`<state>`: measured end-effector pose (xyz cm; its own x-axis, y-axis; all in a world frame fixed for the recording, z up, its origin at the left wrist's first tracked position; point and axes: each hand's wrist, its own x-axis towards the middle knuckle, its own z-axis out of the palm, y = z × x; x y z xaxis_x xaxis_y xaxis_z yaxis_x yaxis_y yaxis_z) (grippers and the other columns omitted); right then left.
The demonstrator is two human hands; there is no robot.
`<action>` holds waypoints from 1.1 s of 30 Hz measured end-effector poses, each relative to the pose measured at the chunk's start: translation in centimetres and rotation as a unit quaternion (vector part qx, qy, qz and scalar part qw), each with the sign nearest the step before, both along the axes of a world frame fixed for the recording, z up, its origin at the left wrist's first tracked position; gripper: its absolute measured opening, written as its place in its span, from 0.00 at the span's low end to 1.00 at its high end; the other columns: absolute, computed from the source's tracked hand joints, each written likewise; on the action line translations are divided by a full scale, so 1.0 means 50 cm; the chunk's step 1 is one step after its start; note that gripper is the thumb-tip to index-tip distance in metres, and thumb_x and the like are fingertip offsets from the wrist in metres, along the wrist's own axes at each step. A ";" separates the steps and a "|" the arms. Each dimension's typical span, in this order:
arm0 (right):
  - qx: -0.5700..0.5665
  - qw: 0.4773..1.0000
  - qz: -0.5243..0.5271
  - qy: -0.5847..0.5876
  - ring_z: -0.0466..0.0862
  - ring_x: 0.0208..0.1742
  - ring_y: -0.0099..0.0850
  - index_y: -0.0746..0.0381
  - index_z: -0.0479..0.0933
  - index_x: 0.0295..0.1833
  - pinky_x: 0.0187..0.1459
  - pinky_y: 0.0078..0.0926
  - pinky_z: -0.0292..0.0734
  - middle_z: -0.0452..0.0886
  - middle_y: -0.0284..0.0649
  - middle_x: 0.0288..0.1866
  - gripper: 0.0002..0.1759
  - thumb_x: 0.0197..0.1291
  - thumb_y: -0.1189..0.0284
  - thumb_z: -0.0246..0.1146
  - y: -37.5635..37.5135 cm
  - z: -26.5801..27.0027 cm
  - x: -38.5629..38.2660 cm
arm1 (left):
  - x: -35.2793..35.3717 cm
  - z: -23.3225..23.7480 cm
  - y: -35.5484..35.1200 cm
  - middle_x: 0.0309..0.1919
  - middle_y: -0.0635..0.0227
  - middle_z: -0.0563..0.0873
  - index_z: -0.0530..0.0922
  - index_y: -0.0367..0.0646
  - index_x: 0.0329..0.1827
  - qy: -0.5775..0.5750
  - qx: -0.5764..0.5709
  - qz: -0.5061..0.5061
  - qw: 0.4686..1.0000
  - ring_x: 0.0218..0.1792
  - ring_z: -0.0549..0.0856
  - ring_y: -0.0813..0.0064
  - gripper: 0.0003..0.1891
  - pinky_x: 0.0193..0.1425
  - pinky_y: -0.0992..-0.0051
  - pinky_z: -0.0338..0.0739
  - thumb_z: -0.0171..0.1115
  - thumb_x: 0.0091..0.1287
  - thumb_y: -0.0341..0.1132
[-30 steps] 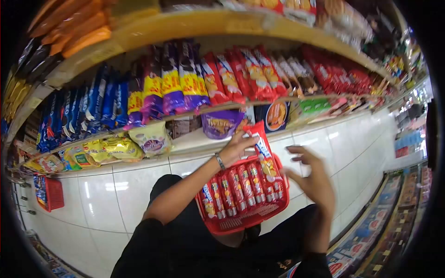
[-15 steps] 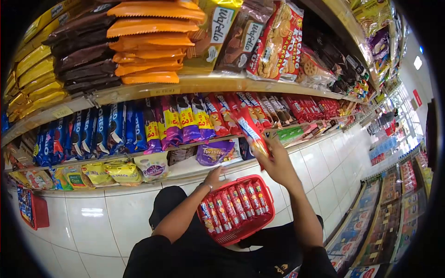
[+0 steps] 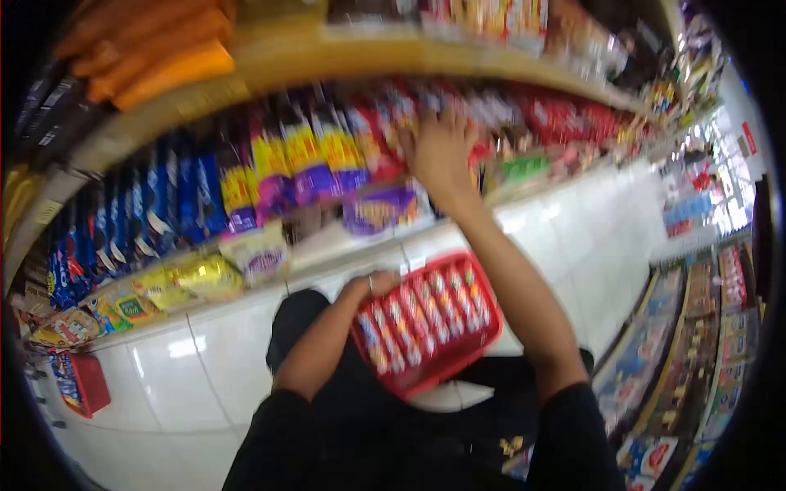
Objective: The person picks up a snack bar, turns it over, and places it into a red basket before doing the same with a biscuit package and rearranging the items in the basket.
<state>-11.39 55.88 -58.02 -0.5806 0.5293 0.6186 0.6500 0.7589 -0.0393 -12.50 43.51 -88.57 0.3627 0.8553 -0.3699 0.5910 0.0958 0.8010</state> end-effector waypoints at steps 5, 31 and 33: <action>0.010 0.996 0.069 0.054 0.74 0.52 0.48 0.63 0.76 0.52 0.51 0.51 0.65 0.75 0.49 0.50 0.21 0.59 0.61 0.65 -0.064 0.044 0.077 | -0.008 -0.013 0.005 0.54 0.53 0.82 0.74 0.43 0.60 -0.059 -0.053 0.061 0.995 0.56 0.79 0.61 0.25 0.65 0.65 0.69 0.42 0.77 0.54; -0.630 0.775 0.045 -0.015 0.87 0.33 0.31 0.69 0.81 0.42 0.34 0.30 0.83 0.85 0.46 0.28 0.12 0.54 0.72 0.68 -0.356 -0.385 0.400 | -0.014 0.031 0.005 0.54 0.59 0.82 0.73 0.43 0.61 -0.050 -0.142 0.163 0.975 0.56 0.80 0.69 0.28 0.62 0.69 0.71 0.56 0.70 0.57; -0.637 0.759 0.127 0.053 0.87 0.32 0.34 0.66 0.83 0.36 0.35 0.31 0.81 0.85 0.44 0.28 0.07 0.51 0.76 0.65 -0.281 -0.353 0.424 | -0.012 0.001 0.007 0.51 0.56 0.84 0.77 0.42 0.54 -0.072 -0.007 0.197 0.978 0.53 0.83 0.67 0.24 0.59 0.66 0.75 0.64 0.65 0.51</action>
